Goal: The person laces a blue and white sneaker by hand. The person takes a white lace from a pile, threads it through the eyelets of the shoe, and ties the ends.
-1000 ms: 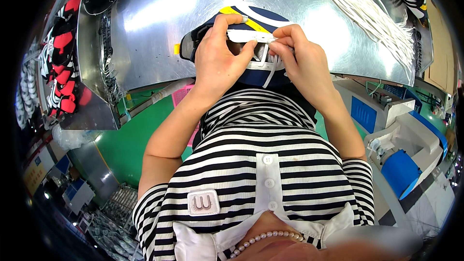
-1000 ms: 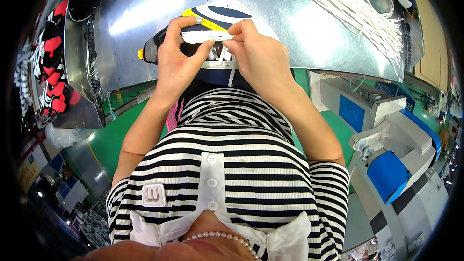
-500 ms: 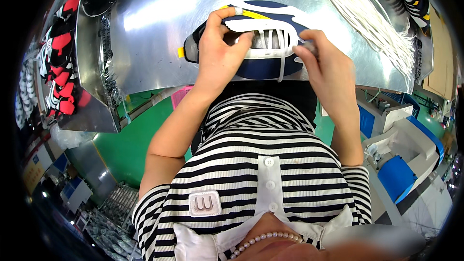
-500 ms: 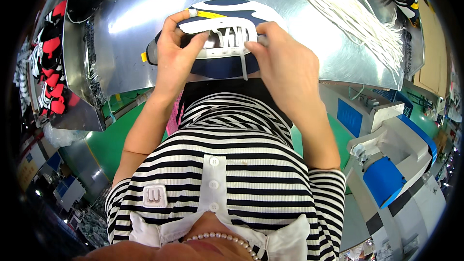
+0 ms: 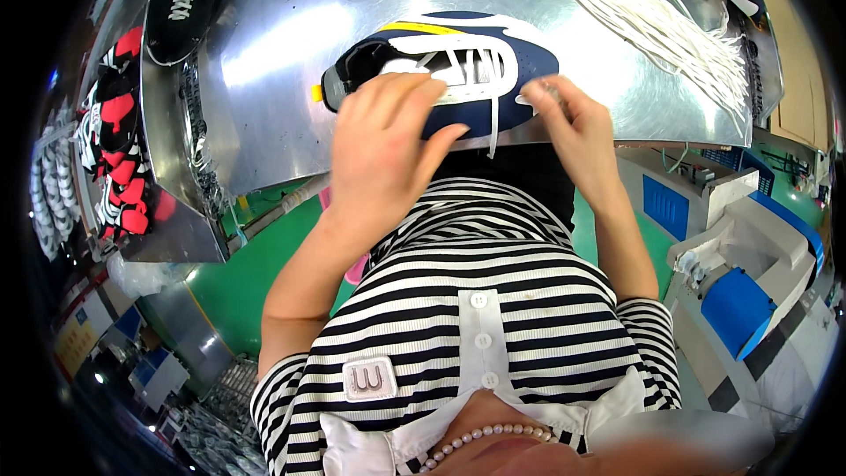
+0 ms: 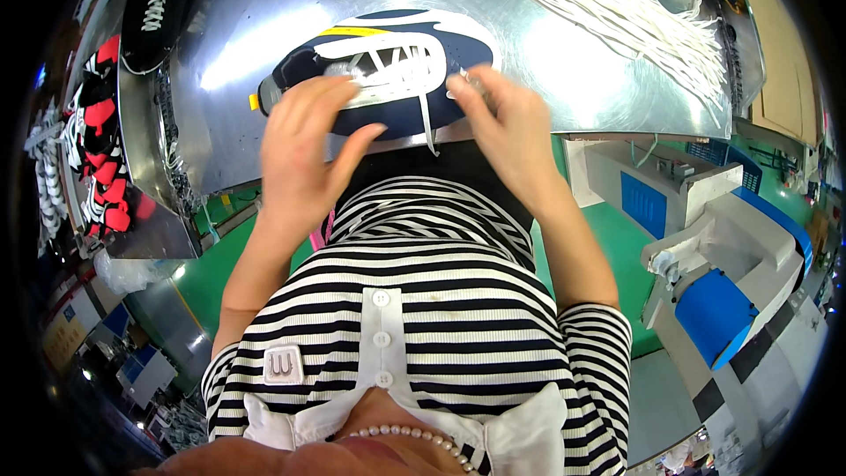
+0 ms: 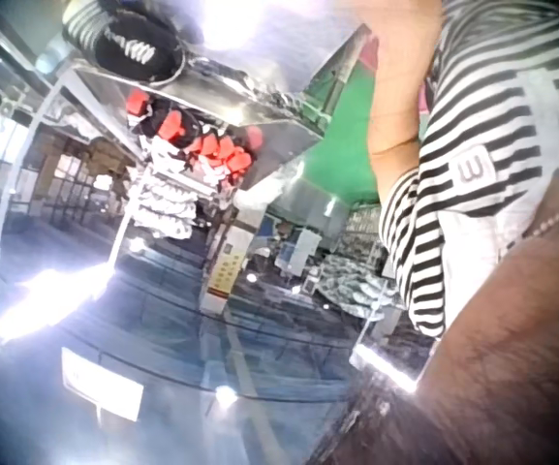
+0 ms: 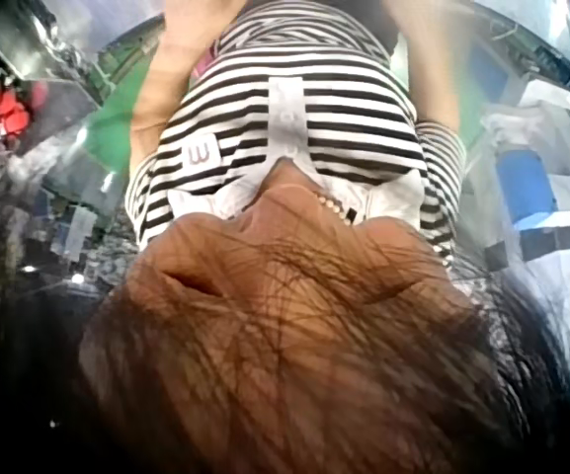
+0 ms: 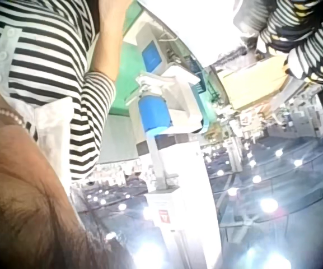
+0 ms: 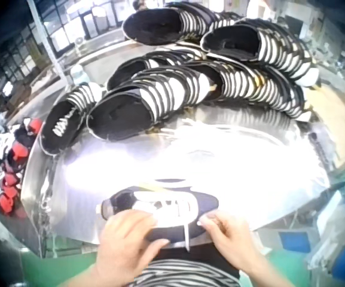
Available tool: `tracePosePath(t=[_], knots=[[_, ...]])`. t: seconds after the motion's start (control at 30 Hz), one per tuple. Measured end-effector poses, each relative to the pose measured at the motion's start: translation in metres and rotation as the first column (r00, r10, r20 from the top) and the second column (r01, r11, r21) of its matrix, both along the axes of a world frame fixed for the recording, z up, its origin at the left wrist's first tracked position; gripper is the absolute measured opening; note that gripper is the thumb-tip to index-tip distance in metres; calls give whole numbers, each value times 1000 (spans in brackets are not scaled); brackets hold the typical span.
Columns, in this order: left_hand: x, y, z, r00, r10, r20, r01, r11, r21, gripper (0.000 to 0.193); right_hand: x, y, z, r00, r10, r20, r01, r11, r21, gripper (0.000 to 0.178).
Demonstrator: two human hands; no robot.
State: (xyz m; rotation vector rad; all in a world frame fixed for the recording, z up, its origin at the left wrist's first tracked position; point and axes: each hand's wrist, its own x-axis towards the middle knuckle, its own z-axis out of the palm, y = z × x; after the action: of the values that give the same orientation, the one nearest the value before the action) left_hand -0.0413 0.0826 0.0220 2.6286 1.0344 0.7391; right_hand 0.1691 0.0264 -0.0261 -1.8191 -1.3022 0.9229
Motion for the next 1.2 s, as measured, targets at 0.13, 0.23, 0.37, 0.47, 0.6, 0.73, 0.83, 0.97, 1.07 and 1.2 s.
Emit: tracePosePath(t=[0.13,0.23,0.37,0.47,0.6,0.73,0.83,0.97,1.07,1.2], knots=[[24,8,-23,1000,13,7,-11,975,-222,27,-10,-14,-6,987,129,-92,-141,980,-140,25],[26,13,-28,993,-66,94,85,973,-217,24,-15,-19,-17,960,87,-265,-109,991,-72,19],[21,15,-17,1000,-28,10,29,995,-95,21,-21,-43,-11,768,151,-622,-282,952,-117,14],[25,18,-16,988,-43,-147,24,991,-130,23,-19,-52,1,795,383,-470,-459,887,-54,14],[30,26,-27,980,-76,-182,28,967,-253,25,-6,-25,6,833,115,-542,-65,992,110,11],[23,34,-29,993,-87,-81,37,874,-485,27,-4,18,-6,937,53,-345,87,921,380,13],[20,37,-28,996,-87,-18,60,807,-587,30,-7,33,-17,969,24,-246,91,892,442,13],[25,39,-29,996,-69,-57,17,771,-636,34,-8,36,-24,995,-5,-103,64,817,573,14],[30,38,-32,994,-31,-104,-33,825,-564,32,-8,34,-29,999,-14,-51,38,865,500,13],[32,37,-36,995,-13,-99,-39,864,-501,31,-10,38,-33,999,-43,-11,41,803,595,14]])
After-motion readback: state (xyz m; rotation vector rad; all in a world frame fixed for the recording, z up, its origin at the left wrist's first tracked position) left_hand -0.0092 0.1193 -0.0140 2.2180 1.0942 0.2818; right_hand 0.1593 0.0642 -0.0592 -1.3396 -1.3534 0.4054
